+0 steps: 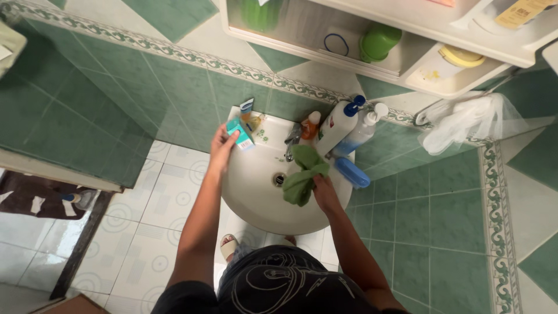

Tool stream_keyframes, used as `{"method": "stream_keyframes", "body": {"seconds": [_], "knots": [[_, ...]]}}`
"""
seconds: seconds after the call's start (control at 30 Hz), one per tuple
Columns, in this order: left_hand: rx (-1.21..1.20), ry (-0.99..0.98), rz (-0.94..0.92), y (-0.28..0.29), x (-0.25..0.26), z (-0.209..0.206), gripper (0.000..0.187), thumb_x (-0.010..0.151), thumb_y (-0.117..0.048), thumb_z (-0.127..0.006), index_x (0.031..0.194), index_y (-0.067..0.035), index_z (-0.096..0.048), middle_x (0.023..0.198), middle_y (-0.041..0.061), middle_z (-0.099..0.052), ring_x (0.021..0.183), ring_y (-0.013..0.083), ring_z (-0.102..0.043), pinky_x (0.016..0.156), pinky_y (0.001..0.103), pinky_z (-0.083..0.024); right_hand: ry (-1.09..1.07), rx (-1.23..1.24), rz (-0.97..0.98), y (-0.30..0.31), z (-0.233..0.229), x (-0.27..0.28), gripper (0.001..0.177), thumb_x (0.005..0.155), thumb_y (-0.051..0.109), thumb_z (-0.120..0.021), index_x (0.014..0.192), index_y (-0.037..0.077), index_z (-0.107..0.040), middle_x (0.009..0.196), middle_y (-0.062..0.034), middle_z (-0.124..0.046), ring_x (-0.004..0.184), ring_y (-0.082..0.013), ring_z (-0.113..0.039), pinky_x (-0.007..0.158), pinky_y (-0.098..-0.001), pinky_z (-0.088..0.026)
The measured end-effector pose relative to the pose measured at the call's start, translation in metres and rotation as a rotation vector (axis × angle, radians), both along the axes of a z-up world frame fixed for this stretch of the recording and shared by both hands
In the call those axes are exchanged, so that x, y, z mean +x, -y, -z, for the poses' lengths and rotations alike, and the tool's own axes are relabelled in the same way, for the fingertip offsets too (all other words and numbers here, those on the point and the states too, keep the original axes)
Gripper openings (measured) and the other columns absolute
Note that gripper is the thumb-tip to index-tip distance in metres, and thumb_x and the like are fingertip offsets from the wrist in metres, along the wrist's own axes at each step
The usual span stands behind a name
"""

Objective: The person wipes various toiletries with a green cloth and places them into a wall-mounted cabinet above the sink. Items handled include a black tube, a white tube, a green tube, a blue box, a small white tube, and a blue packet.

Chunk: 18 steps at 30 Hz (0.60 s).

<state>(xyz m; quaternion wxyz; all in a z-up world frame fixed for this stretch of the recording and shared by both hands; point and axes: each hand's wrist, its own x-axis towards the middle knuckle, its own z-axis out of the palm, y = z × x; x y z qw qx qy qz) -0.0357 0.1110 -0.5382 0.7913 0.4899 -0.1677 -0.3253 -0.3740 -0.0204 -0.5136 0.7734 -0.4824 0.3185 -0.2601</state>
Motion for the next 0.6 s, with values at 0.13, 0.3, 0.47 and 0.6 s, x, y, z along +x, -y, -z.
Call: {"method": "stream_keyframes", "body": {"seconds": [0.13,0.3,0.47,0.6], "knots": [[-0.401,-0.599,0.167,-0.014,-0.058,-0.055,0.052,0.103,-0.032,-0.059,0.145,-0.004,-0.050,0.133,0.008,-0.066,0.120,0.0222,-0.067,0.104,0.040,-0.055,-0.157,-0.096,-0.072,-0.006,0.057,0.027,0.042,0.106,0.024,-0.045,0.138,-0.003,-0.051,0.126,-0.0148,-0.065,0.112,-0.0250,-0.064,0.099,-0.0404,-0.051],[-0.549,-0.470,0.141,-0.018,-0.121,-0.102,0.051,0.097,-0.032,-0.063,0.142,-0.010,-0.051,0.119,0.009,-0.067,0.107,0.0230,-0.067,0.094,0.039,-0.055,0.162,-0.129,-0.064,-0.054,0.081,0.090,0.043,0.108,0.023,-0.045,0.143,-0.002,-0.051,0.129,-0.0106,-0.060,0.111,-0.0204,-0.058,0.093,-0.0377,-0.049],[-0.271,-0.068,-0.143,-0.011,-0.162,-0.103,0.048,0.089,-0.002,-0.079,0.132,0.003,-0.058,0.111,0.006,-0.066,0.097,0.0157,-0.063,0.086,0.032,-0.053,0.068,-0.501,0.231,-0.085,0.040,0.123,0.045,0.112,0.032,-0.035,0.139,0.000,-0.053,0.134,-0.0119,-0.062,0.120,-0.0227,-0.062,0.103,-0.0383,-0.049],[-0.147,0.149,-0.239,-0.027,-0.168,-0.110,0.054,0.083,0.000,-0.078,0.133,0.001,-0.058,0.102,0.001,-0.065,0.090,0.0112,-0.060,0.081,0.027,-0.052,0.458,0.313,0.124,-0.090,-0.013,0.131,0.048,0.113,0.036,-0.036,0.141,-0.001,-0.048,0.136,-0.0170,-0.058,0.125,-0.0298,-0.055,0.108,-0.0456,-0.042]]}}
